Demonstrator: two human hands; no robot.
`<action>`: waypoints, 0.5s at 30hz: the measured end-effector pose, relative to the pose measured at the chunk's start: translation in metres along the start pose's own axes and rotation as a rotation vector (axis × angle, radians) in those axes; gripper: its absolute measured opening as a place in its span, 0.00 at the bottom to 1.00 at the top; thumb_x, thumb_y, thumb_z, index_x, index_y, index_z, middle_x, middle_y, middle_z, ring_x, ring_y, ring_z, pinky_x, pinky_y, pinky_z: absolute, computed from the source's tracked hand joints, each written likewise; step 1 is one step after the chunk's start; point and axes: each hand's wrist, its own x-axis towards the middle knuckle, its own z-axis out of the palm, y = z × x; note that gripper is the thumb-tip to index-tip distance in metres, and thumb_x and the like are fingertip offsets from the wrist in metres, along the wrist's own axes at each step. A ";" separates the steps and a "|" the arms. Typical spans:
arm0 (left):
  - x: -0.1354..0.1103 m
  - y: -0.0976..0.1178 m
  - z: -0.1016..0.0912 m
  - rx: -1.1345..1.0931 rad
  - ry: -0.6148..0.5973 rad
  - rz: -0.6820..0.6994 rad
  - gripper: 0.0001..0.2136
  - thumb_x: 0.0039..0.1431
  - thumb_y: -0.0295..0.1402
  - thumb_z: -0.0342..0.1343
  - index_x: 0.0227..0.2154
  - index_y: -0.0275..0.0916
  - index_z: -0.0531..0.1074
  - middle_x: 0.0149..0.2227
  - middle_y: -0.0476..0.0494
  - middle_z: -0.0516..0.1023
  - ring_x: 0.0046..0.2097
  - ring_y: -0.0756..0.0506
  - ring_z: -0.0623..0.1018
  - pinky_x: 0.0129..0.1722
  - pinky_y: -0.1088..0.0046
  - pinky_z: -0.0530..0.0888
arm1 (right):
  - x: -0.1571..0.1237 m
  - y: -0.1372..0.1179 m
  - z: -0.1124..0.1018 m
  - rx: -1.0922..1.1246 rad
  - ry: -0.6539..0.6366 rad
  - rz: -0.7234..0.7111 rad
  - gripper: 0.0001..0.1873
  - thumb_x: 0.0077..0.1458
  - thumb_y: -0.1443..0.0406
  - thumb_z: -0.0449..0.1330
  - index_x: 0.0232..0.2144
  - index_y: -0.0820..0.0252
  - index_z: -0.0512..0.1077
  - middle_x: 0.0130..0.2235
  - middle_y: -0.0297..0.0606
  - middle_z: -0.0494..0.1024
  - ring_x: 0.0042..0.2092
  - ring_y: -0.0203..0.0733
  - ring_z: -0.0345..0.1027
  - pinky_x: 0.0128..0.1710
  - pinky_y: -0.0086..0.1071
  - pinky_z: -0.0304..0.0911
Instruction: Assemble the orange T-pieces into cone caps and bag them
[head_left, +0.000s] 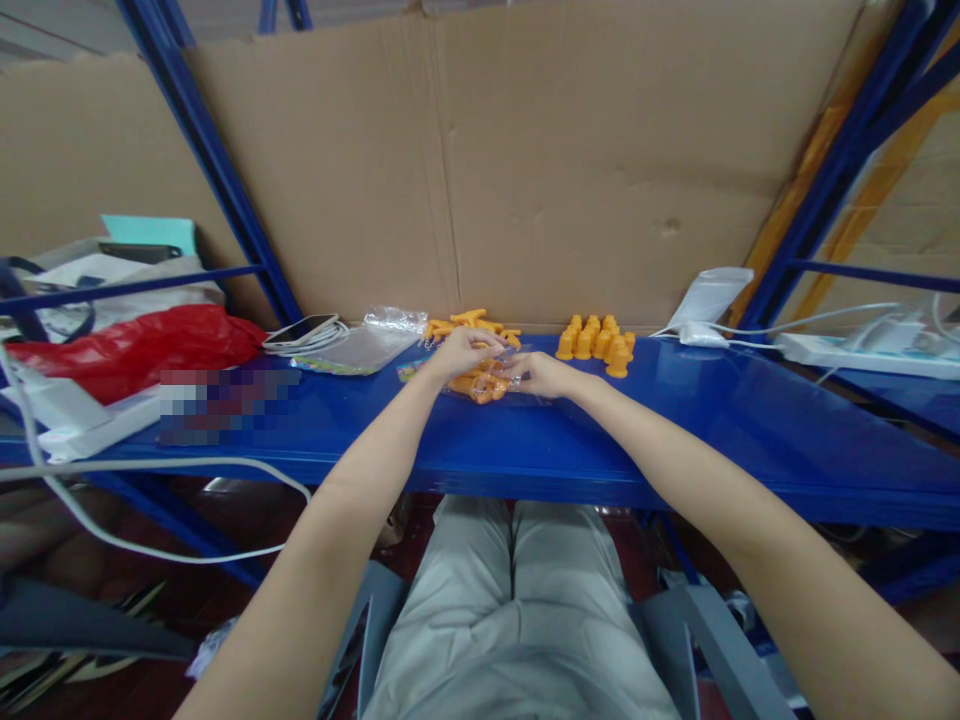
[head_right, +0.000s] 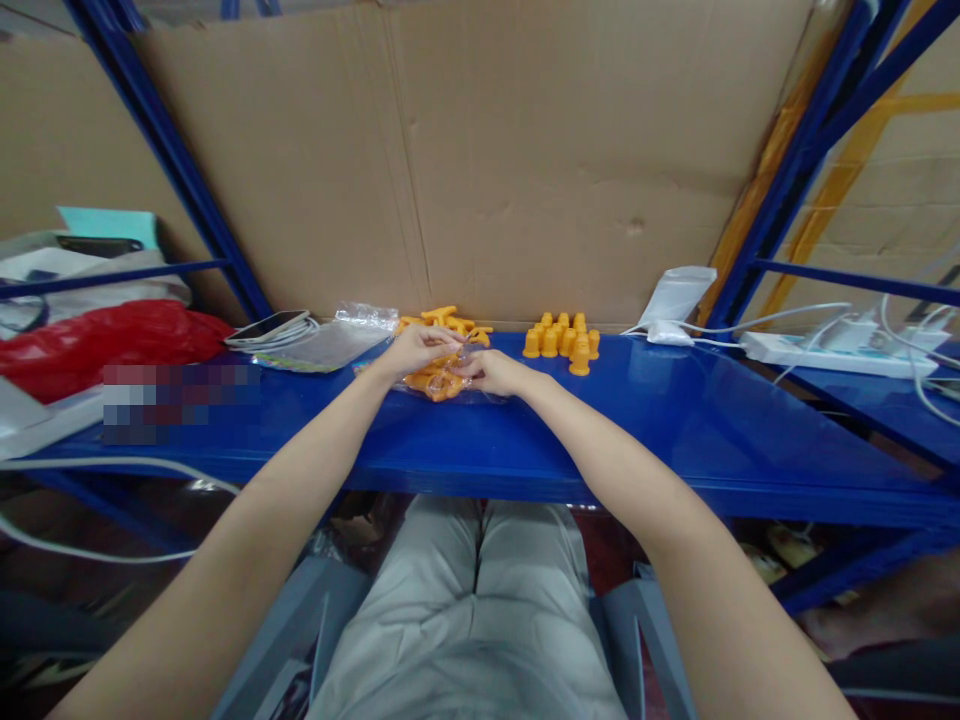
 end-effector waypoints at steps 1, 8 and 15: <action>0.000 -0.001 0.001 0.013 -0.004 -0.013 0.02 0.51 0.29 0.63 0.26 0.36 0.80 0.42 0.39 0.84 0.49 0.40 0.81 0.57 0.57 0.72 | -0.001 -0.002 -0.001 0.014 -0.016 -0.001 0.11 0.56 0.69 0.62 0.40 0.56 0.82 0.50 0.41 0.81 0.54 0.44 0.73 0.58 0.38 0.63; 0.005 -0.010 0.006 0.034 -0.034 -0.139 0.05 0.49 0.31 0.64 0.28 0.35 0.80 0.35 0.40 0.84 0.42 0.43 0.82 0.52 0.64 0.74 | -0.003 -0.007 -0.015 0.190 0.039 0.194 0.17 0.52 0.74 0.57 0.37 0.59 0.83 0.45 0.41 0.83 0.51 0.44 0.74 0.54 0.38 0.67; 0.003 -0.007 0.009 0.094 0.008 -0.170 0.06 0.50 0.31 0.62 0.28 0.34 0.80 0.33 0.40 0.84 0.39 0.44 0.81 0.49 0.67 0.75 | -0.008 -0.025 -0.029 0.388 0.036 0.462 0.20 0.58 0.53 0.59 0.30 0.63 0.81 0.34 0.45 0.82 0.32 0.39 0.71 0.33 0.32 0.64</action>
